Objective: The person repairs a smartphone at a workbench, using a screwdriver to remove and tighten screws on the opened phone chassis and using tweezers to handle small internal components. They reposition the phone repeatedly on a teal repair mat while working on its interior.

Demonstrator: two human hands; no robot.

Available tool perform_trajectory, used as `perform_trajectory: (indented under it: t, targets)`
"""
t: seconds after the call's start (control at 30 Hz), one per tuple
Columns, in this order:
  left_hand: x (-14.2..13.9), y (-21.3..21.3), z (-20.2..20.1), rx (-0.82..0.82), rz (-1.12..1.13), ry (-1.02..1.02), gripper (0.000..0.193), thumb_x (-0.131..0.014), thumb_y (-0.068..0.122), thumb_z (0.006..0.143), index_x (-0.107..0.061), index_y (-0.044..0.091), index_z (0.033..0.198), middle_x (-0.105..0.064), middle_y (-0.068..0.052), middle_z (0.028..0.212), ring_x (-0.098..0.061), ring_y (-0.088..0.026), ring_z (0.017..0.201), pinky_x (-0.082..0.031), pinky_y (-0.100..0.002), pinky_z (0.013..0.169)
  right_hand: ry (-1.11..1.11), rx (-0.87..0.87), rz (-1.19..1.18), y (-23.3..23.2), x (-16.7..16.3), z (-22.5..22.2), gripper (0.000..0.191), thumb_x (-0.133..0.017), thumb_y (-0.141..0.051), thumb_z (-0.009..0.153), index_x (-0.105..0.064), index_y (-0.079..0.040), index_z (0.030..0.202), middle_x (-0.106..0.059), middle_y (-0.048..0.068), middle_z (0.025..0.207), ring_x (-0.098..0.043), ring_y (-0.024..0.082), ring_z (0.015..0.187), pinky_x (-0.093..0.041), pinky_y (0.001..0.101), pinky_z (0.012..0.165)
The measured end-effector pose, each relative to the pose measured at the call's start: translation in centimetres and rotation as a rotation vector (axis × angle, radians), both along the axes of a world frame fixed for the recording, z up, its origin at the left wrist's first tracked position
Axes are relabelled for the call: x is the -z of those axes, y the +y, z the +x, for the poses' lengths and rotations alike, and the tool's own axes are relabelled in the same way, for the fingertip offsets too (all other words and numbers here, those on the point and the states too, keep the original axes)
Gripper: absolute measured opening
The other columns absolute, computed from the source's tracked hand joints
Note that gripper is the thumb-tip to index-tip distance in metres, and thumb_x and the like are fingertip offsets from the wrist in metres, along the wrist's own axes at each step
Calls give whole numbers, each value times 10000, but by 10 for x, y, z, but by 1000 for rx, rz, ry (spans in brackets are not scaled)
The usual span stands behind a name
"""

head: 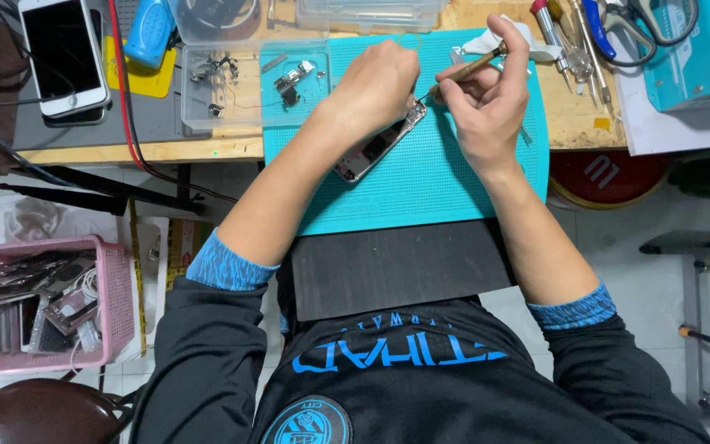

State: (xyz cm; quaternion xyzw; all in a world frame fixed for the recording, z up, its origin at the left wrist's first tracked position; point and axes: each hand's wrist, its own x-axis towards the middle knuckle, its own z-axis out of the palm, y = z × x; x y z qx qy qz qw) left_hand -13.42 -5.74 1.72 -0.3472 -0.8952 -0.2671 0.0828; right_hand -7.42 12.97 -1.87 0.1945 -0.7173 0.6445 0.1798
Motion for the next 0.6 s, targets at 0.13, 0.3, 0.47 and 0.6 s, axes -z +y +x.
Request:
perform_trajectory:
  t: [0.13, 0.3, 0.47, 0.6]
  targets:
    - [2, 4, -3, -44, -50, 52, 122, -769, -20, 673, -696, -64, 761, -673, -305, 810, -680, -486, 805, -572, -531, 692, 17, -15, 13, -2, -3, 1, 673, -658, 123, 1131, -242, -107, 1608, -773, 163, 1104, -762, 164, 1015, -617, 244, 905]
    - [4, 7, -6, -75, -17, 18, 153, -787, 0, 651, -692, -68, 750, -676, -304, 801, -682, -484, 793, -569, -530, 682, 15, -13, 19, -1, -3, 0, 675, -656, 123, 1128, -243, -107, 1610, -774, 159, 1096, -759, 163, 1004, -614, 242, 887]
    - [2, 4, -9, -37, -10, -33, 185, -850, 71, 626, -714, -34, 695, -683, -278, 755, -689, -444, 780, -571, -504, 706, 39, 1, 82, 2, -1, -3, 686, -674, 127, 1125, -245, -97, 1611, -781, 167, 1100, -776, 178, 1015, -634, 262, 900]
    - [1, -2, -13, 4, 13, -141, 107, -819, 69, 671, -728, 13, 681, -695, -233, 738, -709, -388, 761, -583, -466, 727, 28, 9, 179, 6, -8, -6, 670, -665, 126, 1096, -276, -76, 1602, -798, 155, 1074, -804, 185, 1001, -671, 281, 891]
